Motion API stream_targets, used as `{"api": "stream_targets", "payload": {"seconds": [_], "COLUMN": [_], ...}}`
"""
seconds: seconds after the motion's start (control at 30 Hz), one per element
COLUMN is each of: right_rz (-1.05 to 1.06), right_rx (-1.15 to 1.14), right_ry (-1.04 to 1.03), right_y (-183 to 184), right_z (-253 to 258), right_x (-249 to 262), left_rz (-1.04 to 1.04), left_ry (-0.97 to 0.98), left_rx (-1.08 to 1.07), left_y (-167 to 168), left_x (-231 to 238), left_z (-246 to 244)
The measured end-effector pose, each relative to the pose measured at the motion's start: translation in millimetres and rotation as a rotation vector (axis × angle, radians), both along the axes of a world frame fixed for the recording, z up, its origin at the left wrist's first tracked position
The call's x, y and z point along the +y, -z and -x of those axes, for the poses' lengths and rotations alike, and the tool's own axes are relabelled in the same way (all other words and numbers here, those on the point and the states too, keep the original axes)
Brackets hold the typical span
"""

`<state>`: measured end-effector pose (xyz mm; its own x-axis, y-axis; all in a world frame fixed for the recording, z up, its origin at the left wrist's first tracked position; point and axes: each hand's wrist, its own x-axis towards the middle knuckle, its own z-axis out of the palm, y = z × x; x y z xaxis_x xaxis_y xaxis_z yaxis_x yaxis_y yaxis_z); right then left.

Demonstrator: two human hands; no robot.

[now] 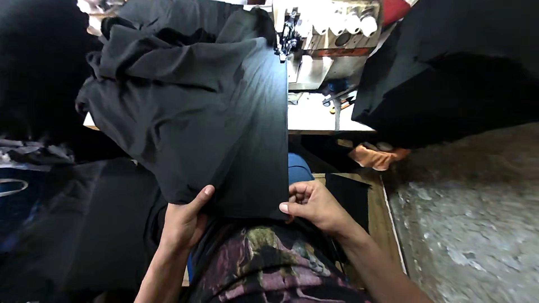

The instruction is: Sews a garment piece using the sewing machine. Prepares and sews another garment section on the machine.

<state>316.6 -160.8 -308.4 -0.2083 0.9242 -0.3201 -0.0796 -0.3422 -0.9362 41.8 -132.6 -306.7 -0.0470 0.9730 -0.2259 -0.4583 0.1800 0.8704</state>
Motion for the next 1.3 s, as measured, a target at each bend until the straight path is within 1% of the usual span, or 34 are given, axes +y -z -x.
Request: {"api": "stream_targets", "payload": {"seconds": [0.2, 0.37, 0.47, 0.6, 0.73, 0.9, 1.13, 1.2, 1.3], "right_rz": [-0.044, -0.029, -0.019, -0.013, 0.020, 0.067, 0.158, 0.170, 0.124], "right_rx": [-0.006, 0.008, 0.016, 0.008, 0.020, 0.042, 0.130, 0.113, 0.063], "right_ry": [-0.020, 0.146, 0.227, 0.277, 0.290, 0.289, 0.285, 0.284, 0.258], "right_y": [6.9, 3.2, -3.1, -8.7, -9.5, -10.1, -7.0, -5.0, -4.3], "right_z": [-7.1, 2.2, 8.8, 9.1, 7.9, 3.5, 2.2, 1.1, -1.8], "right_x": [-9.2, -32.5, -37.1, -39.0, -37.3, -36.4, -32.3, -33.4, -30.3], "left_rz": [0.059, 0.072, 0.068, -0.006, 0.055, 0.056, 0.071, 0.082, 0.069], "left_ry": [-0.017, -0.052, -0.071, -0.040, -0.028, -0.023, -0.007, -0.018, -0.020], "left_rx": [0.004, 0.077, 0.137, 0.204, 0.242, 0.220, 0.214, 0.223, 0.261], "left_y": [5.2, 4.2, -3.6, -13.2, -9.9, -6.8, -6.4, -4.7, -9.1], "left_x": [-2.8, -5.5, -9.5, -15.3, -16.2, -17.1, -16.0, -16.8, -12.0], "left_z": [-3.1, -6.4, -9.1, -5.5, -5.5, -7.2, -7.9, -8.8, -9.3]}}
